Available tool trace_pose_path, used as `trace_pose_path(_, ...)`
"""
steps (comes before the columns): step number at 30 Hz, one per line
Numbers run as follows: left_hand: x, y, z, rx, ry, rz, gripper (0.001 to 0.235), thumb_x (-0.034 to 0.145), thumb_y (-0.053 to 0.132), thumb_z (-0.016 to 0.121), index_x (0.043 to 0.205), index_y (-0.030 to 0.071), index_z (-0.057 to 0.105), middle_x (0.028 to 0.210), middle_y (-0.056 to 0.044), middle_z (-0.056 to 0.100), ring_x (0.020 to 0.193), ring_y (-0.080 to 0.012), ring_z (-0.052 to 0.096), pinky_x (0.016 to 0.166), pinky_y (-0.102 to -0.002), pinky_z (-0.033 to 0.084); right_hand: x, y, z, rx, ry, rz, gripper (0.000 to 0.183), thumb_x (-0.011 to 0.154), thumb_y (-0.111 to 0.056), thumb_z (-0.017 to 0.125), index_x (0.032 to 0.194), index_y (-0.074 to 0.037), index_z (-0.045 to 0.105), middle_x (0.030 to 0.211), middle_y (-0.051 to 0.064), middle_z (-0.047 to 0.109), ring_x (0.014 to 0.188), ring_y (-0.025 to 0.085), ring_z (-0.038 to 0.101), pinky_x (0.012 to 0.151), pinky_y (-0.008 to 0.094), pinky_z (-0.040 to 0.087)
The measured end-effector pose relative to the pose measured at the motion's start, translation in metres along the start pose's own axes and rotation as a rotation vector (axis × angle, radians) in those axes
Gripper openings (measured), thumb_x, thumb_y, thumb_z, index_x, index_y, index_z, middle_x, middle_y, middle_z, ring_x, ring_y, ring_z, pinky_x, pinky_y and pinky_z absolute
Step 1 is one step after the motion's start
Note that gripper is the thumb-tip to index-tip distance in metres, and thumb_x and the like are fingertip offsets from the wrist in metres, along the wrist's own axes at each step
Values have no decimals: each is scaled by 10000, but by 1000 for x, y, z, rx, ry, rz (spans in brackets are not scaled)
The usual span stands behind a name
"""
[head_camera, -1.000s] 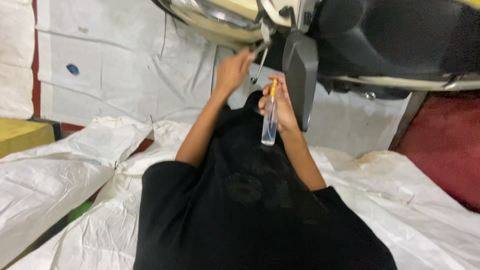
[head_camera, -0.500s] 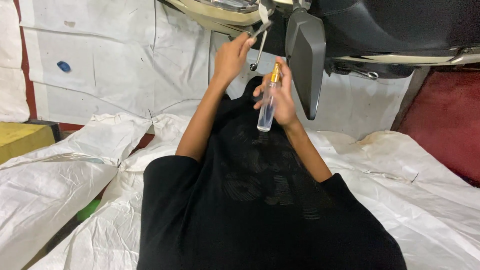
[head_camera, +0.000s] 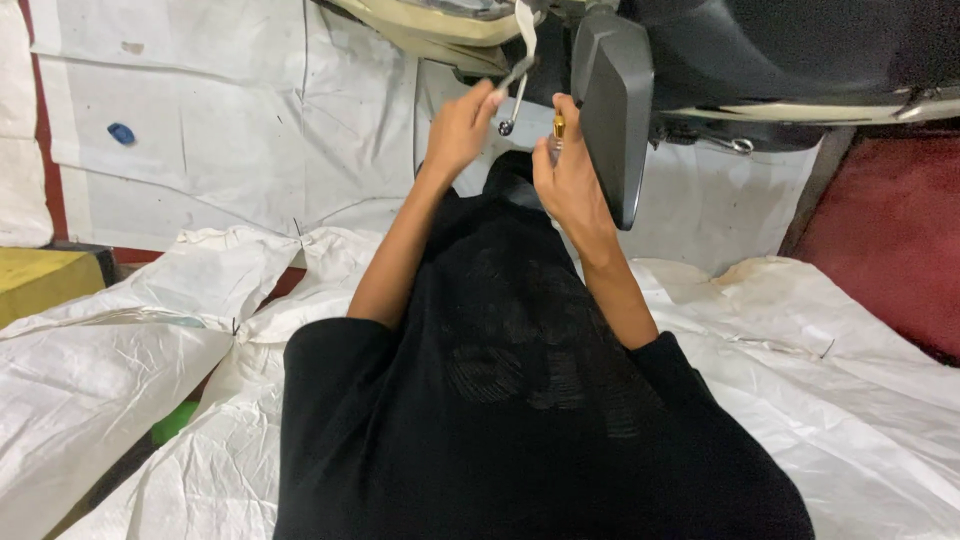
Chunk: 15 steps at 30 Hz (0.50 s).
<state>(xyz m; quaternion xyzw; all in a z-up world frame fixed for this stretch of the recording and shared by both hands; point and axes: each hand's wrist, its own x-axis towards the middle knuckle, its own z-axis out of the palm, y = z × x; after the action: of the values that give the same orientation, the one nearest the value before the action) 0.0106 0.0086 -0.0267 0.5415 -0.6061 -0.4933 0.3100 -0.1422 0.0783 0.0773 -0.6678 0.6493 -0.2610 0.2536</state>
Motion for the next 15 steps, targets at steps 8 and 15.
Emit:
trace_pose_path(8, -10, -4, -4, 44, -64, -7, 382, 1049, 448, 422, 862, 134, 533, 639, 27, 555, 557, -153, 507, 540, -354, 402, -3, -1, -3, -41, 11, -119, 549, 953, 85, 574, 1437, -39, 346, 1288, 209, 575, 1023, 303, 628, 939, 404, 514)
trace_pose_path(15, -34, -6, -4, 13, -74, 17, 358, 1091, 428, 435, 968, 149, 622, 765, -152, 701, 733, -460, 667, 668, -521, 497, -17, 36, 15, -16, 77, -156, 446, 1011, -98, 614, 1429, -43, 467, 1128, 203, 639, 984, 353, 670, 830, 455, 525)
